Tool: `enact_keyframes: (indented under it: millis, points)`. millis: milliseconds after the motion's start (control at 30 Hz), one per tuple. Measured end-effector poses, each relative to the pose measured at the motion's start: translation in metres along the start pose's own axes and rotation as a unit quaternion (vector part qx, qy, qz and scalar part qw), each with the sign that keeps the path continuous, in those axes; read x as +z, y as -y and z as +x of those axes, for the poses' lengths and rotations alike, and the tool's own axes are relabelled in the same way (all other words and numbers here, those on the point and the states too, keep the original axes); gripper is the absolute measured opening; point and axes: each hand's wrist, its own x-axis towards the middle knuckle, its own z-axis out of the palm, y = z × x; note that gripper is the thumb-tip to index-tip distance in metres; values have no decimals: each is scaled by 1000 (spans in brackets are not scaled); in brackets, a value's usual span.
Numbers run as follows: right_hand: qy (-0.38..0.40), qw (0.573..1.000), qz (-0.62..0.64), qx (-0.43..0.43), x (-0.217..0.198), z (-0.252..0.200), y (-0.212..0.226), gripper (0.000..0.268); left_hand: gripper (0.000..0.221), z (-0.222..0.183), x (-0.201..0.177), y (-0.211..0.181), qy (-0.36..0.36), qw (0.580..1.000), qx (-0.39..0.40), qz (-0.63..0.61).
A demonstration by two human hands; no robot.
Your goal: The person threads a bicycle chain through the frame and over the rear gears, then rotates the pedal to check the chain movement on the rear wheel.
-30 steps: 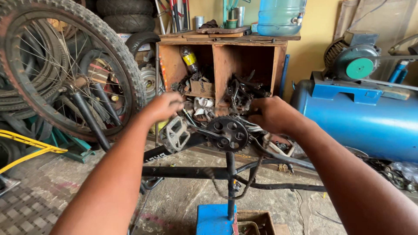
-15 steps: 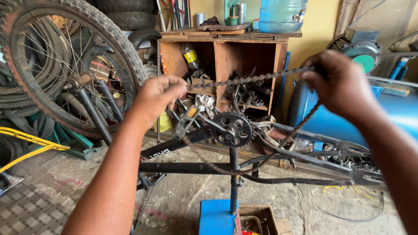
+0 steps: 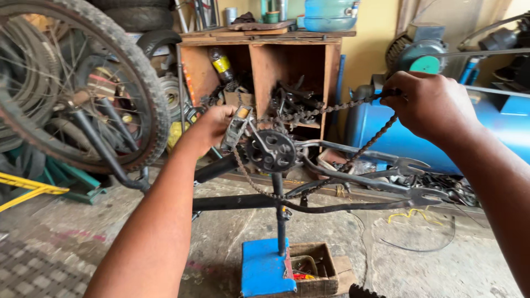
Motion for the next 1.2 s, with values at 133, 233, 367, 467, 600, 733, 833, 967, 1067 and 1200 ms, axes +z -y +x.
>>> enact_keyframes:
  millis: [133,233,367,467,600,733,833,967,1067,1200]
  points:
    - [0,1000,-16,12,-4,-6,-13,23,8,-8,24,7,-63,916,165,361]
    - [23,998,-31,44,-4,-11,-19,22,14,-15,34,6,-75,864,233,439]
    - [44,997,-27,57,1,-21,-29,21,38,-22,43,6,-93,762,433,472]
    - [43,997,-28,49,6,-29,-41,22,13,-34,67,8,-161,824,234,490]
    - [138,985,17,100,10,-42,-59,22,14,-68,129,32,-439,870,42,220]
    - [184,973,24,135,17,-60,-67,26,17,-76,247,62,-196,934,269,130]
    - [167,979,93,78,10,-78,-70,28,61,-41,337,53,17,995,39,88]
    - [130,983,115,61,-13,-120,-71,37,88,0,416,40,-99,984,98,-113]
    - [175,979,37,98,-25,-162,-72,49,109,16,433,40,-107,992,65,16]
    - [453,887,3,88,-27,-234,-44,76,113,5,431,41,-59,974,18,218]
